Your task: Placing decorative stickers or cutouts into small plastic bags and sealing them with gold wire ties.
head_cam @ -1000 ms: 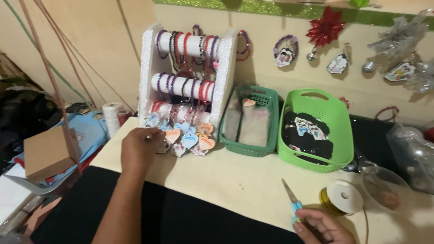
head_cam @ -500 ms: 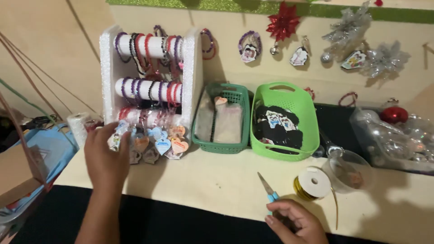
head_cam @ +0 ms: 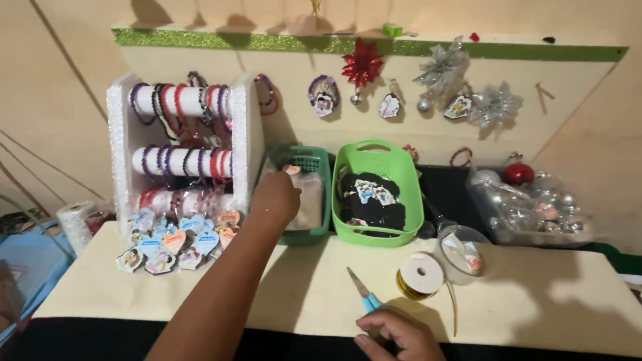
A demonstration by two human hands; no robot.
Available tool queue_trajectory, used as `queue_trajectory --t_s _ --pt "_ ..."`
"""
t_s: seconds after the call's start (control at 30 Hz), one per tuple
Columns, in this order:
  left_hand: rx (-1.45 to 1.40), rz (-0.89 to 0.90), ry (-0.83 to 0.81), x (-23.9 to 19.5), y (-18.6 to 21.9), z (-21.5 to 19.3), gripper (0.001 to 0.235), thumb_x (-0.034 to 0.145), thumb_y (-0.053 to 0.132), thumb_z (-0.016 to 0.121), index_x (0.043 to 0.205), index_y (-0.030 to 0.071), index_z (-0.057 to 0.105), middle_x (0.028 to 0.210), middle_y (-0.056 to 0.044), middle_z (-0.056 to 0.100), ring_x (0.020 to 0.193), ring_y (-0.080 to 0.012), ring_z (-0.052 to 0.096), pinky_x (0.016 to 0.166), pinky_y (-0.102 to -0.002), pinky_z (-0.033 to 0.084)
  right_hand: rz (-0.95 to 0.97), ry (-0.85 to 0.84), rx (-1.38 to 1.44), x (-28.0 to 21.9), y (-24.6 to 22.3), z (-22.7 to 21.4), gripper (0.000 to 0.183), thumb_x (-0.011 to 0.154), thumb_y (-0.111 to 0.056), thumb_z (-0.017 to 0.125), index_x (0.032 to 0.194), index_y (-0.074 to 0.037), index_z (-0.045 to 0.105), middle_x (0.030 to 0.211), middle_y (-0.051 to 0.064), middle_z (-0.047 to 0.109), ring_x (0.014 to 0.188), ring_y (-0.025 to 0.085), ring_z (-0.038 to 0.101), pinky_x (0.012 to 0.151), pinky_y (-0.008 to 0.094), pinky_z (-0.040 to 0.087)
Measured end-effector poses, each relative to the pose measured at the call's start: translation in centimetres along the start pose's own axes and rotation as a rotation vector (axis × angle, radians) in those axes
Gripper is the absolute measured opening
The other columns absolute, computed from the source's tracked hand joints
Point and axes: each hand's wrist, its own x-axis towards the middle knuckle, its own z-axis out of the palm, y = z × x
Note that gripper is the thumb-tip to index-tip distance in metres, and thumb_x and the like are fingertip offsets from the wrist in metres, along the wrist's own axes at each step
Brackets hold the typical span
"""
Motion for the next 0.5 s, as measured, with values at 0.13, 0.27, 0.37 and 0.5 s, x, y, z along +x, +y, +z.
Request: queue_trajectory --t_s 0.13,0.27,0.37,0.5 --pt "0.215 -0.136 -0.139 2.0 0.0 3.8 0.033 0.088 0.032 0.074 0.108 0.006 0.073 0.116 -0.019 0.069 0.103 -0.0339 0.07 0.082 -0.044 0.059 -0.003 -0.011 -0.088 0.4 0.2 -0.2 0.026 0.075 -0.012 0.089 0.1 -0.01 0.081 0.082 0.002 0.08 0.059 0.005 0.068 0.059 0.023 0.054" --pt "0.283 -0.103 -0.113 3.4 -1.5 7.2 0.022 0.091 0.018 0.067 0.107 0.007 0.076 0.113 -0.019 0.074 0.103 -0.0313 0.074 0.085 -0.04 0.06 0.043 -0.035 -0.053 0.4 1.7 0.1 0.024 0.077 -0.015 0.09 0.1 -0.011 0.081 0.077 0.003 0.083 0.064 0.003 0.076 0.066 0.022 0.059" --pt "0.219 -0.133 -0.156 2.7 -0.4 5.8 0.023 0.09 0.014 0.065 0.108 0.005 0.075 0.117 -0.02 0.072 0.108 -0.0323 0.072 0.088 -0.041 0.058 -0.043 -0.041 -0.104 0.4 0.8 0.0 0.026 0.075 -0.014 0.09 0.099 -0.011 0.08 0.08 0.001 0.08 0.059 0.005 0.068 0.062 0.022 0.056" --pt "0.159 -0.228 -0.124 3.4 -0.8 6.1 0.027 0.089 0.009 0.067 0.115 0.003 0.072 0.119 -0.022 0.07 0.109 -0.0346 0.07 0.087 -0.043 0.059 -0.013 -0.08 -0.093 0.5 0.4 -0.2 0.028 0.075 -0.015 0.091 0.101 -0.012 0.08 0.086 0.0 0.08 0.063 0.004 0.067 0.062 0.022 0.056"
